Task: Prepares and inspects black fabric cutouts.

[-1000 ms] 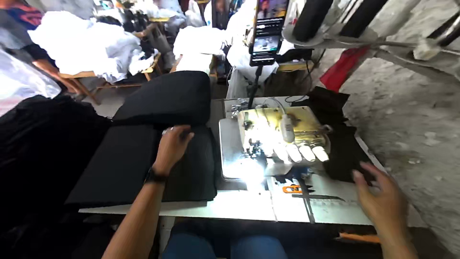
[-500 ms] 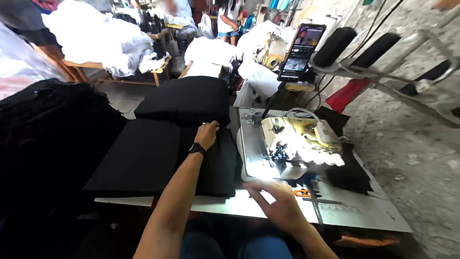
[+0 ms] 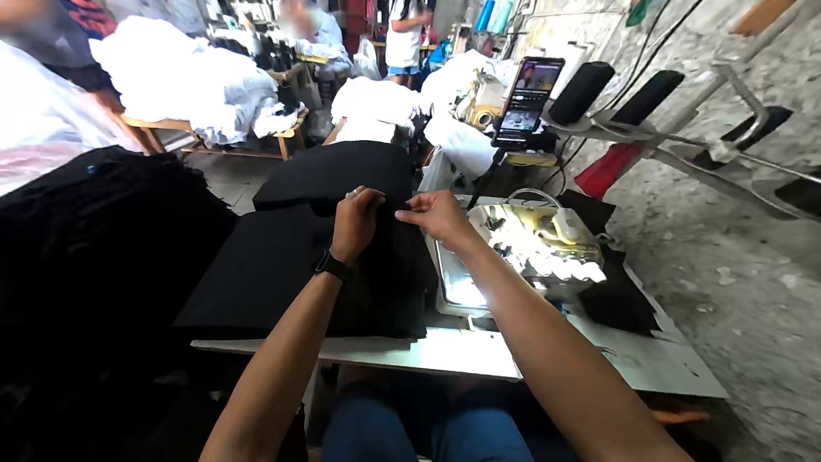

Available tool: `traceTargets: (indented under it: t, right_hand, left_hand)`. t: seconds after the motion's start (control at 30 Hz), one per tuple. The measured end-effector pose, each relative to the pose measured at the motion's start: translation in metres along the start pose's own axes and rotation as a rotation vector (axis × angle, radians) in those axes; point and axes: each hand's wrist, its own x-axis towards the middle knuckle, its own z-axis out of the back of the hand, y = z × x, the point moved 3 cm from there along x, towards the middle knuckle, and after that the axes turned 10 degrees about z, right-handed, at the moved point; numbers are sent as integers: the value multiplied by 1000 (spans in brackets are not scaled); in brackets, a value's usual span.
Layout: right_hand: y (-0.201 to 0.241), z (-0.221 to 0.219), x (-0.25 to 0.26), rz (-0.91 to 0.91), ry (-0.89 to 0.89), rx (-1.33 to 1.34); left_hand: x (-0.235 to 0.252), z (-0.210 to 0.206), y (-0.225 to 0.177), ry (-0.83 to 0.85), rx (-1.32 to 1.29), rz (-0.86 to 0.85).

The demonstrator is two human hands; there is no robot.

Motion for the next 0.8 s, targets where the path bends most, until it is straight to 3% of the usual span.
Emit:
traceTargets:
  t: [0.2,0.3,0.43,0.57,0.7,0.8]
  right_hand:
    - [25,-15,-9,115,-45,155]
    - [30,-27,-28,159,254,201]
    - [-1,-48,-65,128,562,-37]
    - [-5,-47,-97,122,518,287]
    - [-25,-50,-90,116,399,6]
    - [-31,-66,-85,43,229,-137]
  left_hand:
    - [-5,47,-20,1,68,-23]
    - [-3,73,-35,20,98,-16]
    - [10,104,-44,-57,159,52]
    - [38,121,-47,-116,231,72]
    - [71,137,-53,-113,296,85]
    - [101,189,-21,-43,484,113]
